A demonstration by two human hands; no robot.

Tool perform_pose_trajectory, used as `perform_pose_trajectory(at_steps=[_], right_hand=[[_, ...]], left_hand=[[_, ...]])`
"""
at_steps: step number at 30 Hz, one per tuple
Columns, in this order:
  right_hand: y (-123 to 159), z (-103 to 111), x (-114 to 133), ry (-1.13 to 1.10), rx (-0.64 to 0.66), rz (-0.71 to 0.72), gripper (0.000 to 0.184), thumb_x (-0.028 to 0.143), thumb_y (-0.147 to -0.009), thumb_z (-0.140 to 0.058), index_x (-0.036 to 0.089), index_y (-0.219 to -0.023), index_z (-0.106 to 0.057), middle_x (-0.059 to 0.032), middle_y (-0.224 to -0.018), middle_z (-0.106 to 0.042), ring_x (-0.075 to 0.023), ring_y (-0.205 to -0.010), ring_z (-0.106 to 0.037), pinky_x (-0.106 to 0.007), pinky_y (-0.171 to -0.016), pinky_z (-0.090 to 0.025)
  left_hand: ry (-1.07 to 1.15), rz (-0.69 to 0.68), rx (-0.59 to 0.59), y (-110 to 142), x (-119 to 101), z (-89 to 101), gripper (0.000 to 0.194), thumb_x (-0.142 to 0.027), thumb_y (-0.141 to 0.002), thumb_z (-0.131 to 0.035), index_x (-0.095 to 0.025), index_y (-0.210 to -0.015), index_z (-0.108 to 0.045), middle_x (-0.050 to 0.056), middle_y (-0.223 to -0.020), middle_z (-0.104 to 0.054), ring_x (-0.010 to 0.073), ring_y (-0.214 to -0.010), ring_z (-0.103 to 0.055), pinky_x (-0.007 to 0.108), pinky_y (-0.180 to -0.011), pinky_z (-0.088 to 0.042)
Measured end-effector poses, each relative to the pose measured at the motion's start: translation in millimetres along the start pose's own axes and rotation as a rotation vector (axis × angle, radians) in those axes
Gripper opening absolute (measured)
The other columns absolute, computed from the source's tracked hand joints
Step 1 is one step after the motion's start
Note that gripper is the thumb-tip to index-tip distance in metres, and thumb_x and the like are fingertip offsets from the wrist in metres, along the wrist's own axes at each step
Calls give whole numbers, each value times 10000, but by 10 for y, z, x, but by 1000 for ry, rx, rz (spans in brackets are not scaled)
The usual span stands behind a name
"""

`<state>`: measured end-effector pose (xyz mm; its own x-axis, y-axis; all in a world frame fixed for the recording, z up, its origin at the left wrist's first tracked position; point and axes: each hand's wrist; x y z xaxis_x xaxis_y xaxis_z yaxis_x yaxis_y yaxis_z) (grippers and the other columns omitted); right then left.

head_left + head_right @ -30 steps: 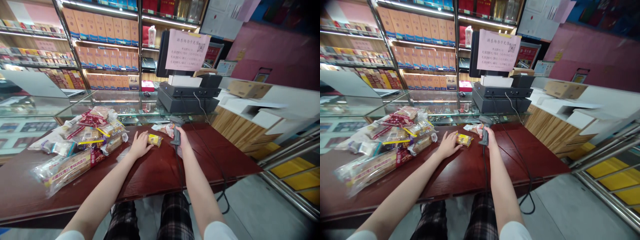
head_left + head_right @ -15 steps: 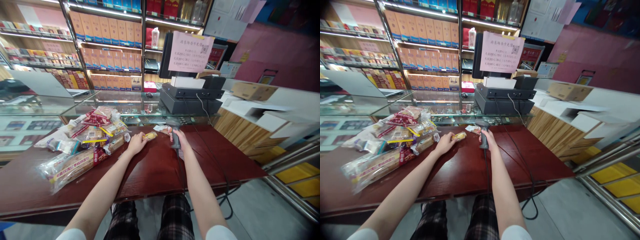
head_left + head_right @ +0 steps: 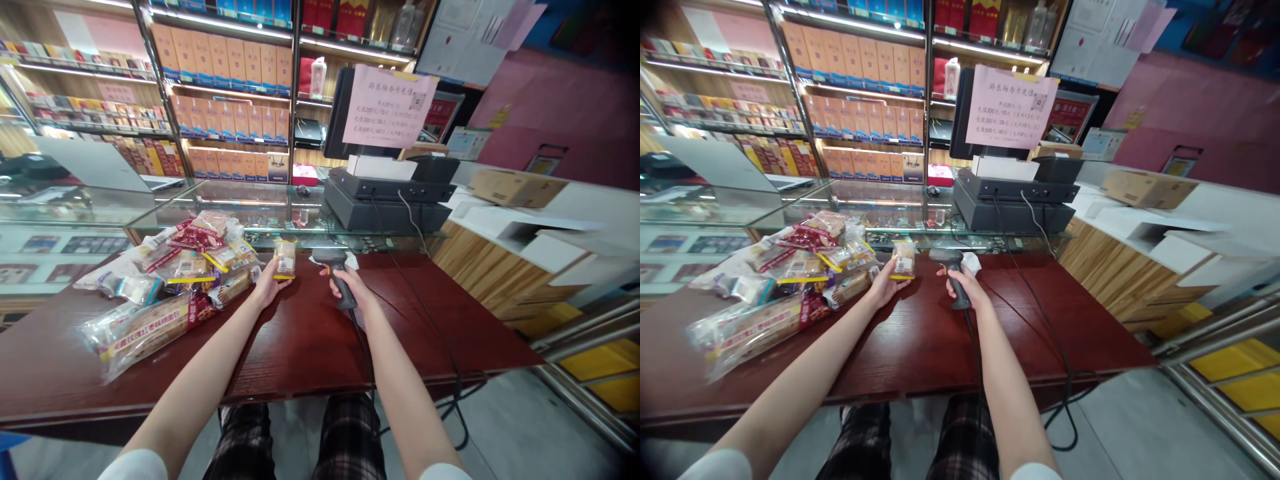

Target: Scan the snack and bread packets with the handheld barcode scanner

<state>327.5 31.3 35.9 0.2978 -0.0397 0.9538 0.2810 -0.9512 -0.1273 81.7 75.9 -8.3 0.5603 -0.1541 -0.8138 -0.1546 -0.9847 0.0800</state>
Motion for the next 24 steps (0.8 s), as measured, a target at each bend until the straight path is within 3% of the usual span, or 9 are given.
perform_pose_trajectory(at_steps=[6,12,15,20,24], right_hand=[[-30,-64,-64,14,130,-64,286,374,-808,-672,210,-1009,-551,-79,-1059,-711,-65,-454,-481,-201,-348,-363],[-37,-142,-109,56,211,-77,291,369,-827,-671,206,-1005,-507,-28,-831,-685,-74,-437,-472,-197,-348,-366],[-34,-156,-136,89,223,-77,266,363,-843,-658,207,-1001,-512,10,-741,-637,-71,-430,-458,-195,-355,-369],[-29,-166,-143,68,205,-54,243,349,-842,-658,214,-968,-500,10,-834,-616,-58,-444,-466,-195,-357,-380],[-25,-168,-112,33,197,-59,261,343,-826,-665,212,-983,-502,10,-864,-611,-50,-441,-458,-188,-347,-368]], left_hand=[[115,-1,24,-62,36,33,340,-393,-878,-641,-251,-1181,-581,50,-1142,-676,193,-1004,-672,451,-979,-507],[129,14,40,-62,36,18,356,-386,-897,-627,-275,-1230,-567,46,-1177,-678,208,-1034,-666,488,-1031,-475],[114,18,13,-64,40,-2,363,-375,-925,-586,-285,-1276,-555,61,-1242,-661,211,-1059,-660,491,-1044,-462],[99,32,-21,-59,44,-22,370,-358,-969,-503,-283,-1330,-535,88,-1356,-611,219,-1153,-630,467,-1046,-465],[36,1,50,-69,84,15,444,-435,-925,-578,-315,-1348,-515,69,-1340,-618,211,-1105,-653,466,-1037,-469]])
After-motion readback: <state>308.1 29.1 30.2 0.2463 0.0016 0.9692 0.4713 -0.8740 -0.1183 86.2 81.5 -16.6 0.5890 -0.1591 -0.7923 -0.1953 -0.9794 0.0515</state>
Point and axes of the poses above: each hand's wrist, its own y-axis away from the middle knuckle, its own z-axis out of the back of the hand, x = y × z
